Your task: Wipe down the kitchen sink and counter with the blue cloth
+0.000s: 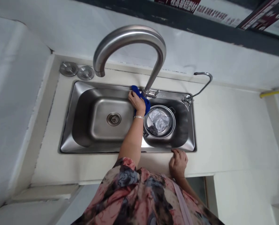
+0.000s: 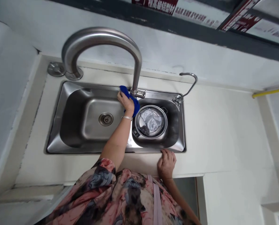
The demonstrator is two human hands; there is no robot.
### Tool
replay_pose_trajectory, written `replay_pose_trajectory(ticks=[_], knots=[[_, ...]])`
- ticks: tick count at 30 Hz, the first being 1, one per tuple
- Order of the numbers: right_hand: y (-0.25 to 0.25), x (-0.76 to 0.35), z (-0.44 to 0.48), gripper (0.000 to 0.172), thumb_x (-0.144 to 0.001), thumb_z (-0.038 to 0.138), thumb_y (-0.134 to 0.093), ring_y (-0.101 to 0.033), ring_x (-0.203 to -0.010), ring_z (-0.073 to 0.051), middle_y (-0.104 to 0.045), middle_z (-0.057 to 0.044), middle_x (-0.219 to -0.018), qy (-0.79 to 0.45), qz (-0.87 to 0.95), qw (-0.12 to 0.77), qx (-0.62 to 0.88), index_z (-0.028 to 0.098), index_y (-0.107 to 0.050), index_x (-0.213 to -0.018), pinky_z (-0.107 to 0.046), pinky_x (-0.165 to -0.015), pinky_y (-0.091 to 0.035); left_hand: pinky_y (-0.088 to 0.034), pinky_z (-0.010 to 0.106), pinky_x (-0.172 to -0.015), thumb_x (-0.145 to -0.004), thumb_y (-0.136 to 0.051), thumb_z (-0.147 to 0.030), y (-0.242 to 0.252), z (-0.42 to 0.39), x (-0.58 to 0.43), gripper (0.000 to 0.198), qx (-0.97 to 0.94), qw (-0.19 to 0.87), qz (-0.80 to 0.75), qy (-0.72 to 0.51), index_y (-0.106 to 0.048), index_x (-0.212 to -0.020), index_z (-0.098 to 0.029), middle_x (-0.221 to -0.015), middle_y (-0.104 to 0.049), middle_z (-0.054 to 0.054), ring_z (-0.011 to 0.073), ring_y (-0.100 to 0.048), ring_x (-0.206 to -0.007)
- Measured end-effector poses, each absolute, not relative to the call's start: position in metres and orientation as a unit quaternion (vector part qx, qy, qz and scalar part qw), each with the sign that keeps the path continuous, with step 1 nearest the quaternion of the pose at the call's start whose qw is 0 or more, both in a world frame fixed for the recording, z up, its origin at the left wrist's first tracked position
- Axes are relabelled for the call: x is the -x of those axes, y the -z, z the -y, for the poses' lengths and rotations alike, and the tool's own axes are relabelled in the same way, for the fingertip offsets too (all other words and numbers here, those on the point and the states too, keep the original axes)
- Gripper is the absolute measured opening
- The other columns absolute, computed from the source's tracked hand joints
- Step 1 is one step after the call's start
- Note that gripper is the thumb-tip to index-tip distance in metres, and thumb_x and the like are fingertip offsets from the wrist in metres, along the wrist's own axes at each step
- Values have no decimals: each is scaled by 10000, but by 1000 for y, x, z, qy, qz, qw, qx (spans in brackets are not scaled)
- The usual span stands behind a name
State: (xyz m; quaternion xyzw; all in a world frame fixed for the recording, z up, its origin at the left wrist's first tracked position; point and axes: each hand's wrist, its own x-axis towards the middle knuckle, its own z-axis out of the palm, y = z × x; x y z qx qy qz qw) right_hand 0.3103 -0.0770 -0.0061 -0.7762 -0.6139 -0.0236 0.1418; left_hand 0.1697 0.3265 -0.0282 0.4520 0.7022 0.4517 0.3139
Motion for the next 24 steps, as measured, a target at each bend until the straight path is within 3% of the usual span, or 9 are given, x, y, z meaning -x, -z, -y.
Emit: replay_pose_trajectory(ticks=[4, 9, 15, 20, 24], knots=[[9, -311, 76, 387, -932, 103, -477, -615, -1164, -280, -706, -123, -1188, 34, 617, 152, 772, 190, -656, -1264, -522, -1158, -393, -398, 525, -1262, -939, -463, -18, 17, -316, -151, 637, -579, 310, -630, -415, -604, -1510, -263, -1481, -622, 155, 328, -523, -1406], [13, -312, 75, 434, -891, 89, -490, -595, -1170, -284, -699, -122, -1191, 31, 608, 164, 776, 197, -673, -1270, -521, -1145, -397, -445, 511, -1187, -930, -389, -26, 16, -306, -128, 679, -653, 330, -589, -342, -566, -1553, -230, -1439, -667, 143, 332, -546, -1306], [13, -314, 74, 353, -932, 113, -473, -606, -1143, -276, -705, -120, -1171, 53, 615, 158, 771, 198, -670, -1212, -500, -1124, -407, -479, 564, -1120, -937, -275, -13, 13, -297, -115, 770, -708, 319, -597, -202, -439, -1649, -257, -1568, -549, 163, 389, -519, -1340], [14, -316, 75, 365, -929, 115, -474, -599, -1163, -280, -706, -126, -1185, 56, 617, 158, 769, 196, -674, -1224, -509, -1141, -400, -430, 598, -1200, -943, -384, -25, 19, -270, -102, 683, -727, 346, -565, -181, -601, -1536, -286, -1442, -604, 193, 388, -538, -1380], [15, -316, 75, 386, -914, 108, -472, -597, -1172, -280, -705, -118, -1186, 54, 616, 163, 769, 205, -674, -1228, -506, -1136, -408, -518, 494, -1156, -900, -611, -97, 28, -259, -82, 518, -725, 393, -532, -194, -746, -1344, -325, -1321, -684, 142, 326, -662, -1236]])
